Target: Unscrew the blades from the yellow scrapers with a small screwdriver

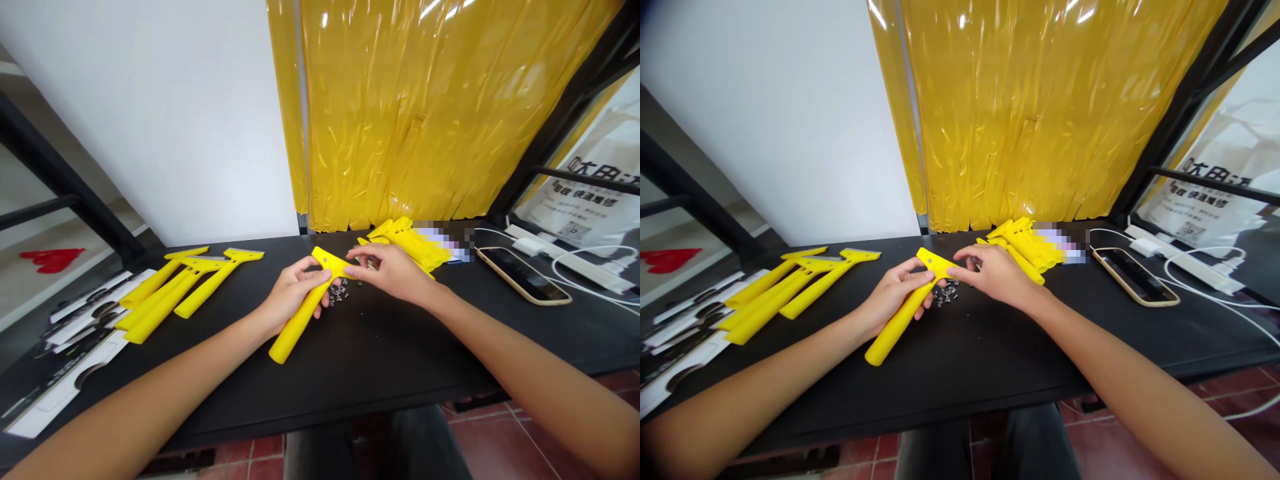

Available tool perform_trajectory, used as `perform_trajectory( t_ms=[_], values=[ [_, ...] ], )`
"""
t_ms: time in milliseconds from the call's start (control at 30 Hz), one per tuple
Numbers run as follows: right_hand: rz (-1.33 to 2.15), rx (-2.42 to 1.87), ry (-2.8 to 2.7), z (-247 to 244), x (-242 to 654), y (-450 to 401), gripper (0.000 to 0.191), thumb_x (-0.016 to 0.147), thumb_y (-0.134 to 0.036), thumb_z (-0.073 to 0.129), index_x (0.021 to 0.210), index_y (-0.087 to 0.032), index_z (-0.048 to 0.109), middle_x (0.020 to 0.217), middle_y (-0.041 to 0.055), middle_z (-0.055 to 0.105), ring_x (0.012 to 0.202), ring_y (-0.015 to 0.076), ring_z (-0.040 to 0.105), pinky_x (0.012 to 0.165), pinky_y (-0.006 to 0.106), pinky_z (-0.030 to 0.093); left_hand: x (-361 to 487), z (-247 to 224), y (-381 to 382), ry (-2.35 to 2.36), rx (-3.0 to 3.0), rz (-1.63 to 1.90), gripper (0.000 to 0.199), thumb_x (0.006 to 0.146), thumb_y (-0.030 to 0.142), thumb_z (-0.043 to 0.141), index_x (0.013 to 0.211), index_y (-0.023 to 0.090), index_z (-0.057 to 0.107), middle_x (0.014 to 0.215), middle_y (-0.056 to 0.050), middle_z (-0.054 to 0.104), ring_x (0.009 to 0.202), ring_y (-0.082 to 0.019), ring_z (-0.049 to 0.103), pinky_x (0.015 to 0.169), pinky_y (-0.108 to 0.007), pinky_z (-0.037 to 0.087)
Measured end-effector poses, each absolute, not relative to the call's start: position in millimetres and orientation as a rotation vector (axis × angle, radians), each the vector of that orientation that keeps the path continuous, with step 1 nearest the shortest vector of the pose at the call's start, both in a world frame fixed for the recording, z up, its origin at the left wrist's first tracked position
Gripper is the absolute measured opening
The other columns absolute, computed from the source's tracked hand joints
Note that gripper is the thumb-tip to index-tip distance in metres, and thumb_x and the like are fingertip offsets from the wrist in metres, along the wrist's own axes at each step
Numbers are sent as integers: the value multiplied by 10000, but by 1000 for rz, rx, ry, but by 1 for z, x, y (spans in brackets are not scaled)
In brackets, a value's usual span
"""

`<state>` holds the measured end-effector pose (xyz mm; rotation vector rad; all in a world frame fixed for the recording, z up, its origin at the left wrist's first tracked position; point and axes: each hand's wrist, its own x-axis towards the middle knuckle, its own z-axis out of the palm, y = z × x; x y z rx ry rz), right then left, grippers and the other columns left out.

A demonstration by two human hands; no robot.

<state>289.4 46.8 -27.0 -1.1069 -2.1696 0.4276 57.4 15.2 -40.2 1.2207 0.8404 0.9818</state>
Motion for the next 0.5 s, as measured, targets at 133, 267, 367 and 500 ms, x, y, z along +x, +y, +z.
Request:
perform_trajectory(
  t_ms=[133,267,367,500],
  values=[
    [320,-980,-2248,-33,283,43,372,873,-537,697,1075,-225,717,928,39,677,827,182,618,741,299,458,60,-43,12,848,1228,940,334,859,356,753,1111,185,615,935,-90,737,574,-138,646,418,-225,516],
    [281,-992,-2289,-39,283,46,322,880,-502,704,1031,-218,683,941,32,661,847,184,625,773,312,462,61,-41,12,906,1208,907,328,862,361,747,1113,187,628,764,-39,703,489,-120,603,397,-211,482],
    [295,-963,-2265,-38,283,45,282,874,-454,720,991,-211,641,946,33,655,853,184,619,762,304,463,59,-35,12,916,1264,901,327,865,377,737,1118,193,640,758,-30,683,526,-140,612,390,-218,474],
    [316,-910,-2180,-29,281,37,217,891,-354,703,1049,-219,644,980,41,668,845,177,610,727,289,464,52,-26,10,963,1600,978,367,844,384,755,1163,212,705,839,-49,698,629,-170,637,432,-225,479]
  ],
)
